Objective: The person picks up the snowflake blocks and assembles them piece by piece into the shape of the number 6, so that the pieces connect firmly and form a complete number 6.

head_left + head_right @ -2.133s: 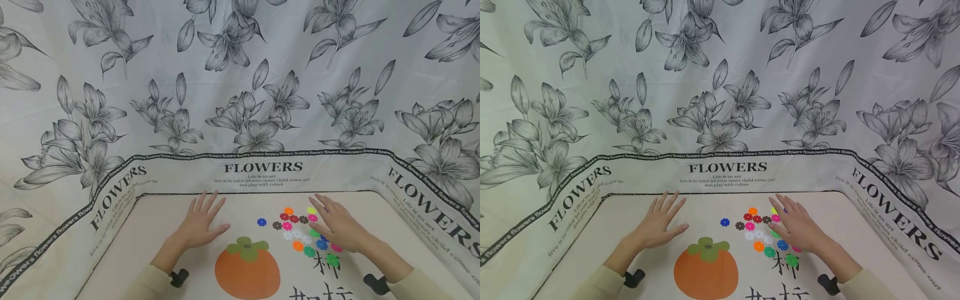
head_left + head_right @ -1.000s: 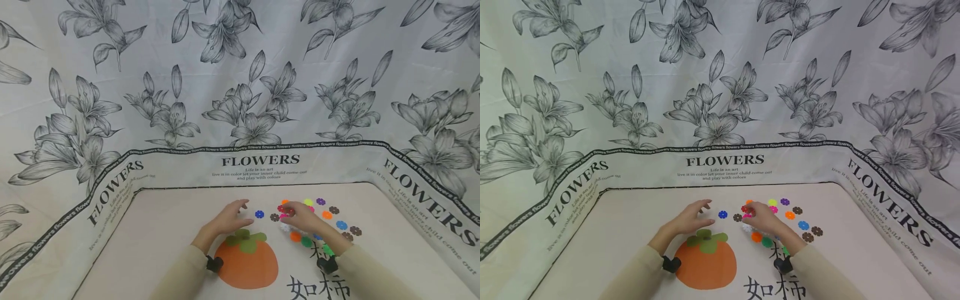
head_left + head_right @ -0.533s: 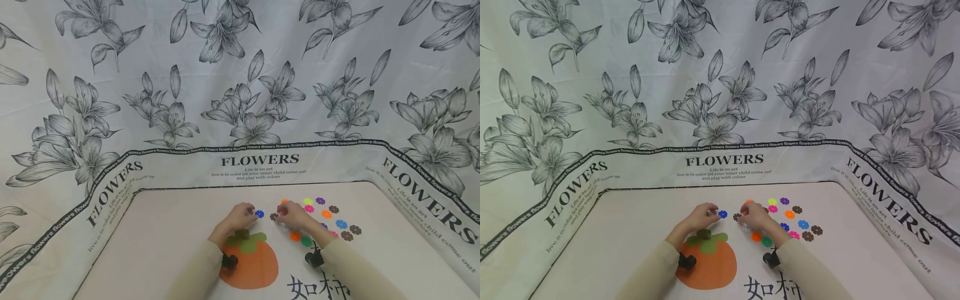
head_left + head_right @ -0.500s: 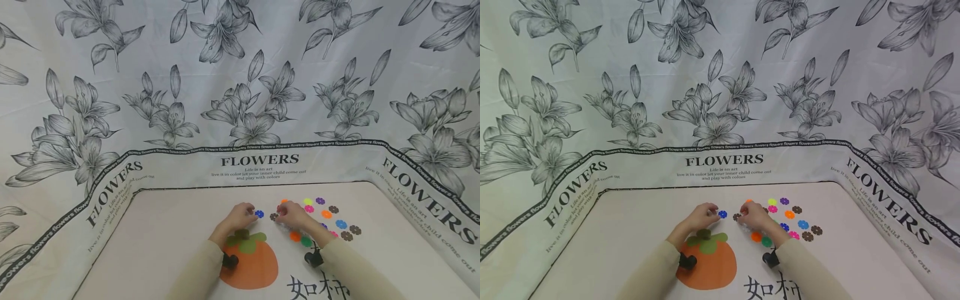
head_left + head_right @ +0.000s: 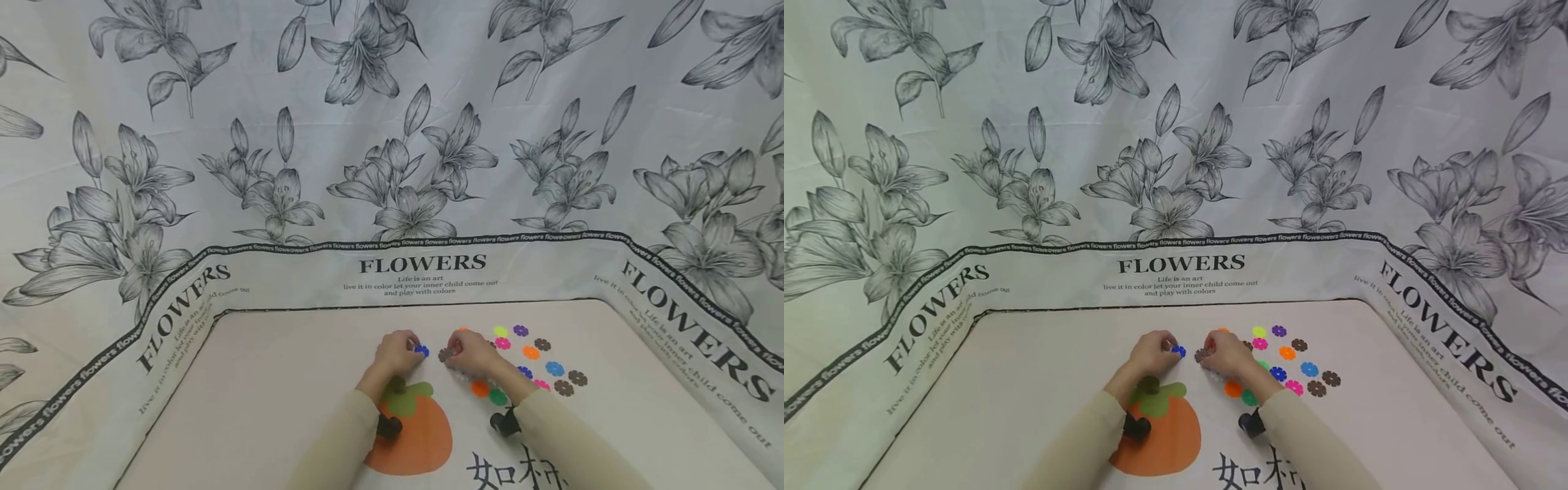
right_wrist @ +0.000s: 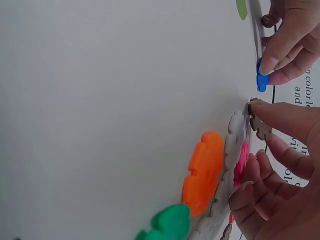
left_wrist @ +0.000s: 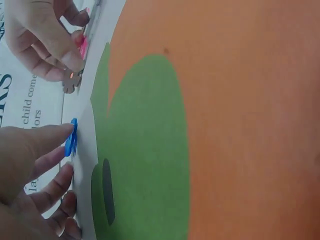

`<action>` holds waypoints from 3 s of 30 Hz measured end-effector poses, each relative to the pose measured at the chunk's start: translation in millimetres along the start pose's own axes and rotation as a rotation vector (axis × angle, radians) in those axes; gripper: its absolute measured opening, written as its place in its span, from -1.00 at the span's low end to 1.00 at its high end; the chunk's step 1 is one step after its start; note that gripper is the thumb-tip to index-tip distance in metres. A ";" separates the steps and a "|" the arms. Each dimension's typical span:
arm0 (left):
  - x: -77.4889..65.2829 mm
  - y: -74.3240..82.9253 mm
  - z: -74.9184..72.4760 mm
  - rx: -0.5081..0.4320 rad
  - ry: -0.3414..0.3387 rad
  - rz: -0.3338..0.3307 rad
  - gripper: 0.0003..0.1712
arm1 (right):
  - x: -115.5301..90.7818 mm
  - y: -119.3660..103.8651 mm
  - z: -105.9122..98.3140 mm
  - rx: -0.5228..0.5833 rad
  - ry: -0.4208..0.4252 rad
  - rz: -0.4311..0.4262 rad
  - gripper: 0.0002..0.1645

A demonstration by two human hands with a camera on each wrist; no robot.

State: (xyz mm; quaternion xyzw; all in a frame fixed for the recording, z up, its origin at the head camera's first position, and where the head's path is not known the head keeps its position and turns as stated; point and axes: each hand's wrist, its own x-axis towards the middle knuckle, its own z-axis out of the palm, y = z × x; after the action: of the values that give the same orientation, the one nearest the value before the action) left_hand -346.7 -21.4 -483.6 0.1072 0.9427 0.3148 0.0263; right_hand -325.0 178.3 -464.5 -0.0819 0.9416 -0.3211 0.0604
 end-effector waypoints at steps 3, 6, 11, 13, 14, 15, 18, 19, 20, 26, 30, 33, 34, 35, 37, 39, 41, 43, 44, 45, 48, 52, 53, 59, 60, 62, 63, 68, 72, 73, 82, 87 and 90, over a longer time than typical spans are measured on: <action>-0.3 0.7 2.1 -0.013 0.015 -0.012 -0.75 | -0.8 0.6 1.1 0.004 0.013 -0.016 -0.75; -0.4 1.3 2.7 -0.059 0.021 -0.016 -0.76 | -0.2 2.3 2.5 0.008 0.026 -0.018 -0.84; -0.1 -1.2 0.8 -0.145 0.013 -0.016 -0.81 | 2.8 5.8 5.3 0.038 0.031 -0.040 -0.95; -0.6 -2.7 -0.3 -0.178 0.011 -0.008 -0.83 | 2.3 6.9 5.3 0.054 0.034 -0.054 -0.95; -1.2 -3.6 -0.9 -0.196 0.010 -0.002 -0.84 | 1.6 7.0 5.0 0.056 0.039 -0.064 -0.94; -1.8 -4.7 -1.7 -0.214 0.011 0.004 -0.85 | 1.0 7.6 4.6 0.059 0.046 -0.076 -0.94; -5.2 -8.2 -4.1 -0.260 0.015 0.018 -0.88 | -1.8 7.1 3.1 0.080 0.062 -0.108 -0.94; -6.6 -9.3 -4.9 -0.276 0.014 0.017 -0.89 | -3.0 6.6 2.6 0.081 0.066 -0.124 -0.95; -8.2 -10.6 -5.6 -0.295 0.011 0.013 -0.90 | -4.4 6.2 2.2 0.082 0.067 -0.140 -0.95; -18.4 -15.0 -12.6 -0.450 -0.042 -0.010 -0.89 | -16.4 -0.6 1.8 0.085 0.038 -0.256 -0.96; -25.6 -15.0 -20.4 -0.524 -0.080 0.000 -0.88 | -23.5 -5.2 3.3 0.107 0.036 -0.329 -0.96; -31.1 -15.4 -25.5 -0.557 -0.090 0.007 -0.86 | -28.9 -8.6 5.0 0.128 0.053 -0.354 -0.96; -33.0 -15.6 -26.8 -0.569 -0.091 0.008 -0.85 | -31.0 -9.9 5.5 0.132 0.059 -0.357 -0.96; -35.2 -15.7 -28.3 -0.580 -0.091 0.006 -0.84 | -33.4 -11.6 5.9 0.135 0.065 -0.357 -0.95; -39.5 -16.0 -30.3 -0.605 -0.094 0.000 -0.83 | -37.8 -14.6 6.7 0.145 0.072 -0.364 -0.92; -43.9 -15.6 -32.0 -0.629 -0.091 0.003 -0.83 | -41.7 -18.0 7.6 0.158 0.077 -0.368 -0.89; -47.8 -14.6 -32.9 -0.657 -0.087 0.012 -0.82 | -44.4 -20.5 8.9 0.169 0.087 -0.375 -0.88; -50.9 -12.9 -33.4 -0.682 -0.081 0.020 -0.82 | -45.5 -21.9 10.6 0.180 0.102 -0.376 -0.89; -52.4 -12.2 -33.6 -0.692 -0.077 0.025 -0.82 | -45.6 -22.2 11.7 0.186 0.109 -0.380 -0.89; -53.8 -11.3 -33.8 -0.699 -0.075 0.022 -0.82 | -45.8 -22.4 12.7 0.193 0.114 -0.382 -0.90; -58.7 -10.1 -34.4 -0.718 -0.073 0.006 -0.81 | -46.0 -22.7 16.1 0.216 0.117 -0.378 -0.91; -66.1 -9.1 -36.6 -0.780 -0.085 -0.024 -0.79 | -46.5 -23.8 17.7 0.240 0.106 -0.373 -0.91; -67.7 -9.0 -37.1 -0.798 -0.091 -0.032 -0.78 | -46.8 -24.3 17.6 0.244 0.101 -0.376 -0.90; -73.0 -11.5 -39.3 -0.861 -0.111 -0.055 -0.77 | -47.8 -27.9 16.6 0.261 0.048 -0.434 -0.89; -73.9 -12.9 -39.5 -0.869 -0.117 -0.064 -0.78 | -47.6 -28.2 16.7 0.269 0.037 -0.449 -0.89; -76.3 -15.6 -39.5 -0.872 -0.129 -0.083 -0.80 | -47.1 -28.0 17.4 0.288 0.012 -0.476 -0.89; -78.0 -16.9 -39.6 -0.875 -0.135 -0.092 -0.80 | -46.9 -27.8 18.0 0.303 -0.004 -0.488 -0.90; -84.4 -17.6 -37.9 -0.898 -0.133 -0.111 -0.80 | -45.6 -27.1 21.9 0.354 -0.052 -0.525 -0.87; -88.6 -17.8 -36.2 -0.931 -0.114 -0.110 -0.81 | -43.7 -29.2 25.0 0.332 -0.054 -0.527 -0.85; -89.0 -17.7 -35.7 -0.933 -0.110 -0.109 -0.81 | -43.8 -29.4 25.2 0.328 -0.054 -0.524 -0.85; -89.5 -25.4 -35.3 -0.925 -0.203 -0.119 -0.79 | -47.2 -33.4 22.0 0.297 -0.116 -0.485 -0.85; -88.7 -27.9 -34.9 -0.902 -0.262 -0.097 -0.80 | -48.1 -33.4 20.0 0.257 -0.113 -0.456 -0.86; -88.7 -30.2 -33.3 -0.894 -0.257 -0.104 -0.79 | -48.4 -29.4 17.8 0.194 -0.065 -0.437 -0.85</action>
State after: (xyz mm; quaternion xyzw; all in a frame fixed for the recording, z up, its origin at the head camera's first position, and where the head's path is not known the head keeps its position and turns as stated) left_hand -269.7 -83.8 -476.6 0.0762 0.7080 0.6724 0.2022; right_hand -271.2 154.1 -457.5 -0.2880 0.8638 -0.4124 0.0274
